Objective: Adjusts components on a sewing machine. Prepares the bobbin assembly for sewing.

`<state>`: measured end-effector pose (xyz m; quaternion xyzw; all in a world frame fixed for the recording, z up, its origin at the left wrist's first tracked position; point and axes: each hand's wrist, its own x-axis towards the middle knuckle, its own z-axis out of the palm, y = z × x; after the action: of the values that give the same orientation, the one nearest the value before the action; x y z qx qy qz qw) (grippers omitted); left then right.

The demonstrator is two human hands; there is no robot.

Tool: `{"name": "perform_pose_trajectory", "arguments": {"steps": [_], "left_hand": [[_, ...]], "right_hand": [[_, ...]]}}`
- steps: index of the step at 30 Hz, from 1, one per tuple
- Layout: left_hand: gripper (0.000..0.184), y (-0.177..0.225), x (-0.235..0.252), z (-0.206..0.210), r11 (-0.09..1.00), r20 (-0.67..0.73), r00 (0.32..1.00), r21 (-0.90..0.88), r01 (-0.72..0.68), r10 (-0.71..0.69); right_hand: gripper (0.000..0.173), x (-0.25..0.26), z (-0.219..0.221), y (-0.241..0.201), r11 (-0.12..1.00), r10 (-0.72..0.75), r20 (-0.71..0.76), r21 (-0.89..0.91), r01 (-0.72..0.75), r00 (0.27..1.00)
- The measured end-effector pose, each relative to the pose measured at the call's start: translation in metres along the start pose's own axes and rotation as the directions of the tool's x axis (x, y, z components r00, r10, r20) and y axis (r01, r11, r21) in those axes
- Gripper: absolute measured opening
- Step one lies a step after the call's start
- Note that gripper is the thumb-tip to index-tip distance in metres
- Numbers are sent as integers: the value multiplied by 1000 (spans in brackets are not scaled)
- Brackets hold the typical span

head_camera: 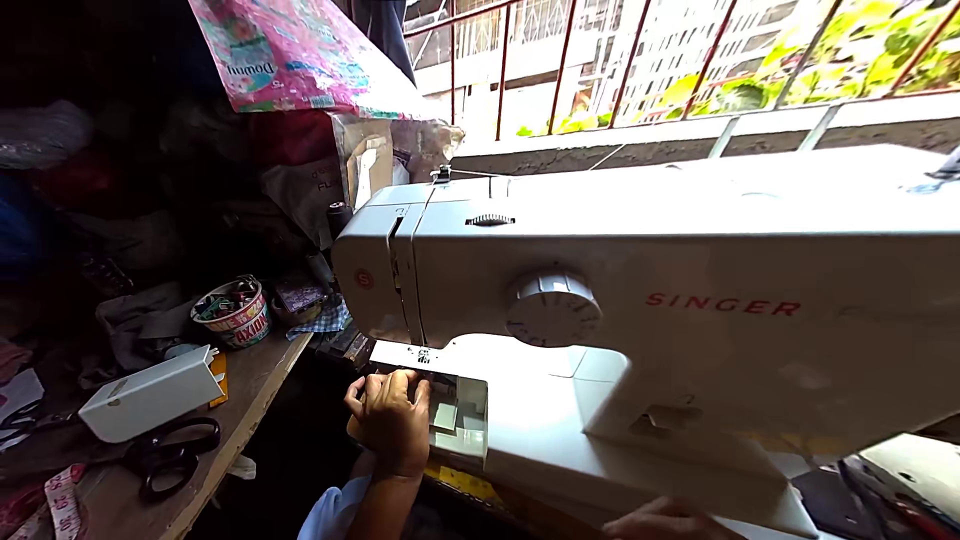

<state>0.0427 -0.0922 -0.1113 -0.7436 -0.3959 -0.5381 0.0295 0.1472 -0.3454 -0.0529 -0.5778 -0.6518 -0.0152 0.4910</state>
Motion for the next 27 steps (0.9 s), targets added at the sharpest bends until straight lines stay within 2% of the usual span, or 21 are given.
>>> {"name": "perform_pose_trajectory", "arguments": {"steps": [4, 6, 10, 12, 15, 18, 23, 27], "left_hand": [[9, 0, 1, 0, 999, 0, 999, -7, 38, -38], [9, 0, 1, 0, 999, 0, 999, -12, 49, -49], [10, -1, 1, 1, 1000, -29, 1000, 3, 12, -12], [11, -3, 1, 3, 999, -60, 998, 15, -33, 34], [12, -5, 0, 3, 998, -56, 997, 29, -52, 54], [10, -8, 2, 1, 999, -16, 999, 4, -48, 48], [10, -2, 0, -2, 989, 83, 991, -98, 111, -103], [11, 1, 0, -4, 977, 110, 983, -137, 161, -147]], "right_hand": [[16, 24, -3, 9, 964, -50, -59, -265, 33, 997], [18, 36, 1, 15, 940, -83, -67, -336, 56, 994], [16, 53, 22, 25, 949, -124, 47, -287, 132, 991], [17, 54, 38, 36, 939, -157, 23, -306, 156, 987], [18, 54, 42, 34, 938, -113, -34, -334, 96, 993], [16, 54, 36, 28, 962, -23, -29, -272, 14, 999], [16, 56, 33, 22, 974, 48, -26, -220, -53, 999], [15, 55, 34, 21, 974, 63, -28, -215, -68, 998]]}}
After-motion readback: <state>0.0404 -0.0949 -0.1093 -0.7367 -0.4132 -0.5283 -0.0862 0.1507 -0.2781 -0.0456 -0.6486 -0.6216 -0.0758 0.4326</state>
